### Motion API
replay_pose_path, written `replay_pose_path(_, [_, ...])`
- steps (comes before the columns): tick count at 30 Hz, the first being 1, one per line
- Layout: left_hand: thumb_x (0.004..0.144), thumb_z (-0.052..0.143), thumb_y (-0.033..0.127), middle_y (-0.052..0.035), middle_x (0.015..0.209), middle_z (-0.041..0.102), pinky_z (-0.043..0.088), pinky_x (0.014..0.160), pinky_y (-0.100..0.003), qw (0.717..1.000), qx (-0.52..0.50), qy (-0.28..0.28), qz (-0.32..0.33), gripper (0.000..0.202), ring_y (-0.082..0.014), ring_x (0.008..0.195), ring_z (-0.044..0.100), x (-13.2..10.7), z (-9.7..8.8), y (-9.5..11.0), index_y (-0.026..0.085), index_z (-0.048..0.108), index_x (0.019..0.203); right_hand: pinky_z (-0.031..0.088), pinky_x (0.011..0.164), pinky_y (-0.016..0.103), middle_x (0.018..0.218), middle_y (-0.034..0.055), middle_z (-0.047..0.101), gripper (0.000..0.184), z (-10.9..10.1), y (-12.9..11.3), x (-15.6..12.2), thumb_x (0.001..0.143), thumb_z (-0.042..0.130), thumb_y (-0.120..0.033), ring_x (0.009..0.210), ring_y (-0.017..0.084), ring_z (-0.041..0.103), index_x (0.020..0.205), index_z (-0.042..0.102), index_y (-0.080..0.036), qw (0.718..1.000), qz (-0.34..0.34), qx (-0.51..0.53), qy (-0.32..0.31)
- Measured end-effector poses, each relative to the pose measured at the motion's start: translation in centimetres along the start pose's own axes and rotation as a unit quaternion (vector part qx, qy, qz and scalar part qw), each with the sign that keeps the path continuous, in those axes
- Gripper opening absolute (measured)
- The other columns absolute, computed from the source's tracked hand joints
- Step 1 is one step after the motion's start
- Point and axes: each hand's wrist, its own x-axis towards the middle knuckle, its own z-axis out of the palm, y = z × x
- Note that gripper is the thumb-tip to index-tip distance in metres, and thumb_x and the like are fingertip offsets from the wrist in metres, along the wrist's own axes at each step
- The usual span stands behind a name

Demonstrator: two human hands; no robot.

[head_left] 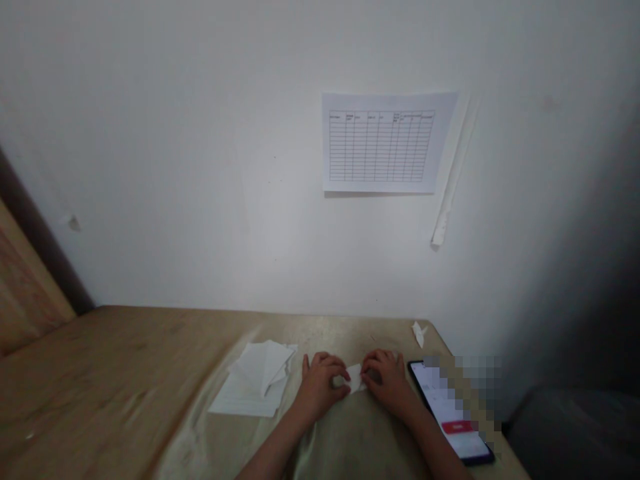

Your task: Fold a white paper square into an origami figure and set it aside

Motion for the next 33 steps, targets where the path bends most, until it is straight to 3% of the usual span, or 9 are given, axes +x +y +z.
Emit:
replay_pose_path(11, [0.069, 0.081, 0.039, 0.0038, 0.114, 0.071, 0.005, 0.112, -0.069, 1.0, -0.008, 0.01, -0.006, 0.018, -0.0301, 0.122, 0.048, -0.1, 0.3, 0.1, 0.04, 0.076, 0.086, 0.003, 0.114, 0.067, 0.113, 0.0055, 0.065, 0.012, 1.6, -0.9, 0.4, 0.09, 0.054, -0.028, 0.121, 0.028, 0.049, 0.09, 0.066, -0.024, 0.998, 0.025, -0.043, 0.043])
replay_pose_path(26, [0.077, 0.075, 0.045, 0.0033, 0.114, 0.07, 0.003, 0.114, -0.067, 1.0, -0.013, 0.006, -0.023, 0.011, -0.0277, 0.121, 0.049, -0.1, 0.2, 0.6, 0.034, 0.076, 0.079, 0.004, 0.115, 0.063, 0.111, 0.0059, 0.066, 0.015, 1.9, -1.5, 0.3, 0.09, 0.053, -0.027, 0.123, 0.027, 0.047, 0.087, 0.067, -0.024, 0.996, 0.052, -0.04, 0.06])
replay_pose_path(33, [0.074, 0.077, 0.044, 0.0043, 0.113, 0.07, 0.002, 0.115, -0.065, 0.999, -0.012, 0.012, -0.029, 0.011, -0.0266, 0.12, 0.049, 0.0, 0.4, 0.7, 0.034, 0.075, 0.079, 0.005, 0.115, 0.061, 0.109, 0.0052, 0.066, 0.013, 1.8, -1.6, 0.3, 0.088, 0.056, -0.028, 0.121, 0.028, 0.047, 0.085, 0.068, -0.024, 0.995, 0.063, -0.04, 0.063])
